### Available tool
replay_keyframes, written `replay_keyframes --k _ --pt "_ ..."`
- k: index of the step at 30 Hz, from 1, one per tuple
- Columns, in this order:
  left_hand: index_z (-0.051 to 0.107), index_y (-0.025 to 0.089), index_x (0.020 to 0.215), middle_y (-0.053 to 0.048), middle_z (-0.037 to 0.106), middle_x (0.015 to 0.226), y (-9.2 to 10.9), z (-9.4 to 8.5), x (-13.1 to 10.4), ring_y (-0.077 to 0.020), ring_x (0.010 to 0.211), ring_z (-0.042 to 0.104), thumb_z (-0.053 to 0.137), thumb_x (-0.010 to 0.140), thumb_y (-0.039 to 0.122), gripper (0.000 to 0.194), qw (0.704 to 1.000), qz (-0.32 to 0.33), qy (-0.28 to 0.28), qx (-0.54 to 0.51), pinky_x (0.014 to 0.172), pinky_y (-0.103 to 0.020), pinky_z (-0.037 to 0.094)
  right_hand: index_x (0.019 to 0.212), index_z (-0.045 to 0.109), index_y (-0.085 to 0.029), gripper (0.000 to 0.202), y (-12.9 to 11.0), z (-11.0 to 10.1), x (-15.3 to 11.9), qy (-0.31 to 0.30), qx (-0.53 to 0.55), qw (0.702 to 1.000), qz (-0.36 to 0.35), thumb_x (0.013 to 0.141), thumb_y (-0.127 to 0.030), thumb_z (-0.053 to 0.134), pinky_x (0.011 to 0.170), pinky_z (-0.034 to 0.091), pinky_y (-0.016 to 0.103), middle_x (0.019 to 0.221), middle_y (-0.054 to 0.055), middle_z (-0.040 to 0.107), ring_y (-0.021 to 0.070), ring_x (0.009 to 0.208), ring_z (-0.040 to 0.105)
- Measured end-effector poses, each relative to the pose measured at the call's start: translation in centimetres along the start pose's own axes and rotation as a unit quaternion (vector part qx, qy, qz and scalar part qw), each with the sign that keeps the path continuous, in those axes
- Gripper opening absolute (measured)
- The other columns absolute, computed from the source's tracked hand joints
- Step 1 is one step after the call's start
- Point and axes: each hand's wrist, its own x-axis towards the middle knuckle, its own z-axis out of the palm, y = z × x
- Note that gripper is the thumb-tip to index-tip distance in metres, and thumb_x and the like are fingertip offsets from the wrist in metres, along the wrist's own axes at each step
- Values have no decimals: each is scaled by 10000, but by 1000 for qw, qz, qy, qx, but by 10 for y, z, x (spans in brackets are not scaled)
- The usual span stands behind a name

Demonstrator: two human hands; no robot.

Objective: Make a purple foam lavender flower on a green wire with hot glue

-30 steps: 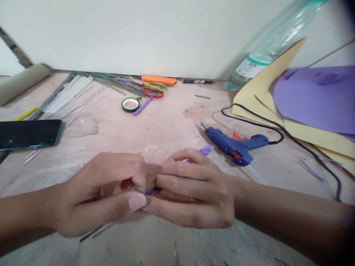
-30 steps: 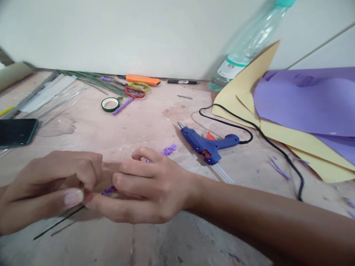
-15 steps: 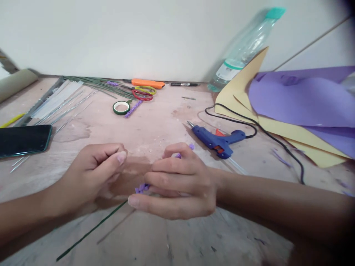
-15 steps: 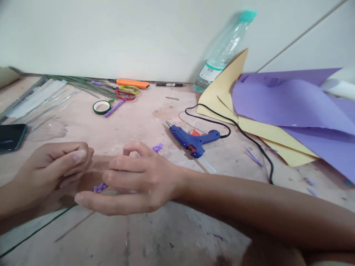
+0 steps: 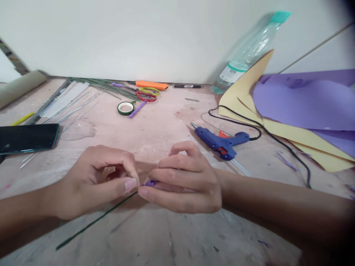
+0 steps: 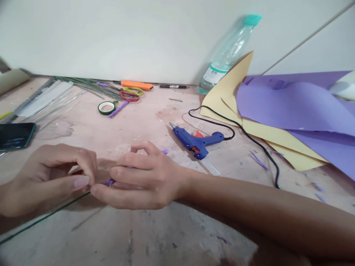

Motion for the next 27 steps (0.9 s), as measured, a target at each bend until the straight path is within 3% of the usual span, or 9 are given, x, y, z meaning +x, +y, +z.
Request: replay_keyframes --k 16,22,27 --pt "663 188 772 30 554 624 -2 1 0 -111 577 449 651 967 260 208 998 -17 -28 -51 534 -224 373 1039 787 -281 225 -1 -7 3 -17 9 1000 9 963 -162 612 693 469 337 752 -80 739 113 737 610" --pt "642 174 780 36 546 674 -2 0 2 -99 624 457 630 970 192 192 987 -35 -82 -136 563 -203 367 1080 789 -286 200 -2 -7 1 -40 30 999 12 956 -193 662 720 470 354 774 -72 744 124 778 625" --pt "608 175 774 29 559 725 -1 1 4 -111 666 454 596 969 153 196 984 -47 -121 -122 598 -226 362 1034 808 -315 146 0 -8 2 -47 42 998 -15 934 -241 733 694 469 342 758 -81 728 118 783 623"
